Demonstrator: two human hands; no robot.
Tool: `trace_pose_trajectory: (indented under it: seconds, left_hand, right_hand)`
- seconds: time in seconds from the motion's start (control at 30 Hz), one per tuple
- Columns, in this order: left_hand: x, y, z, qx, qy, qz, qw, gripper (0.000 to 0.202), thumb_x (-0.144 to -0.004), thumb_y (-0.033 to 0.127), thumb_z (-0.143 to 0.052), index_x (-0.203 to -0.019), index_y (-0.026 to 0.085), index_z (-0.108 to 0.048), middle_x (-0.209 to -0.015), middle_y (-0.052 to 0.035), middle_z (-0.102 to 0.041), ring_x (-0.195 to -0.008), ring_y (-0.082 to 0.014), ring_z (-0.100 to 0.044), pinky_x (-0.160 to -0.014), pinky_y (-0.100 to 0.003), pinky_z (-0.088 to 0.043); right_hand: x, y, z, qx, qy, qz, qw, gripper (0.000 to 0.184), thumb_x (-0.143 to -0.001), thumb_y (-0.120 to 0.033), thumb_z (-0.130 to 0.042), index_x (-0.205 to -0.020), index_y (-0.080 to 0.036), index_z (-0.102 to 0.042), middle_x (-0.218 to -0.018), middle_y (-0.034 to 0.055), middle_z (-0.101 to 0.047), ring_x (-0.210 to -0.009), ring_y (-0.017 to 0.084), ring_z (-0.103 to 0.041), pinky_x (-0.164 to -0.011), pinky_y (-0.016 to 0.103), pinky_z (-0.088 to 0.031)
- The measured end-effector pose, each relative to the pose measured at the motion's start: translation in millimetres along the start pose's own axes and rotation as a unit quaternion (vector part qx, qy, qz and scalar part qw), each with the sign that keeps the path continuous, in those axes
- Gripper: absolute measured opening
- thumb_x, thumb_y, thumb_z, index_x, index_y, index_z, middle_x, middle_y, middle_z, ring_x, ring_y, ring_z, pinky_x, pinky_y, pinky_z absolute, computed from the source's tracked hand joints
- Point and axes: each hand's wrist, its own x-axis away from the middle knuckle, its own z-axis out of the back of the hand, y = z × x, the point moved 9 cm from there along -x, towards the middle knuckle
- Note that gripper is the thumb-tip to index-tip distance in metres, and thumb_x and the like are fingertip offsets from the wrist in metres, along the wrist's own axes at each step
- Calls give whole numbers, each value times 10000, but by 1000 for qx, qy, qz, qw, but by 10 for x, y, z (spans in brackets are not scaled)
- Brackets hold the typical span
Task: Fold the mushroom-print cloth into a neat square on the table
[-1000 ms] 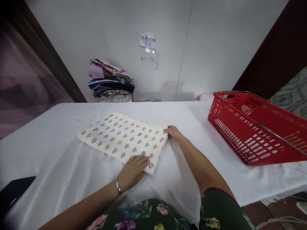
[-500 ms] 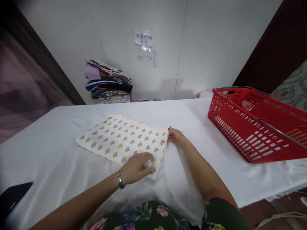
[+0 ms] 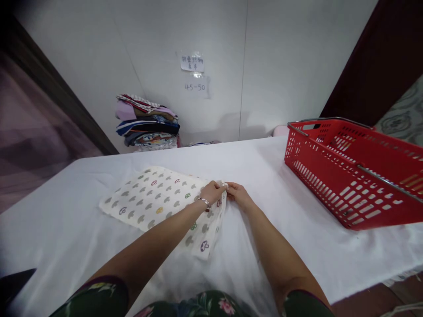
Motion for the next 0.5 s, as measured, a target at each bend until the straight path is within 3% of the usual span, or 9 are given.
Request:
trace_pose_trajectory:
  seconds: [0.17,0.33,0.5]
  left_hand:
    - [-108,-140,-67,51,-13,15,999,119,-753,286,-520,-710,180,-551,-684,-22,-651,-705,-161,-621,-622,-241,-447]
    - [-108,-176,-82,74,-39,16,996,110,-769,239,-467,-746,176,-554,-558,26,-596,-528,-120,-593,-505,-207,-443]
    - [-120,-111,-5,63,-21,9,998,94,-733,271,-538,-714,180,-553,-598,0,-622,-609,-147,-613,-562,-225,-453]
  right_hand:
    - [-71,16,2,16,12,14,1000,303,-598,-303,-733,-867,-180,-668,-734,8,-672,-604,115,-574,-562,242,-453]
    - [-109,42,53,2,47,13,999,260,-577,-285,-714,-804,-170,-663,-673,5,-658,-557,109,-550,-534,238,-441]
    - [-96,15,40,10,59,23,998,253,-555,-298,-707,-769,-174,-654,-640,7,-655,-550,128,-558,-552,270,-455]
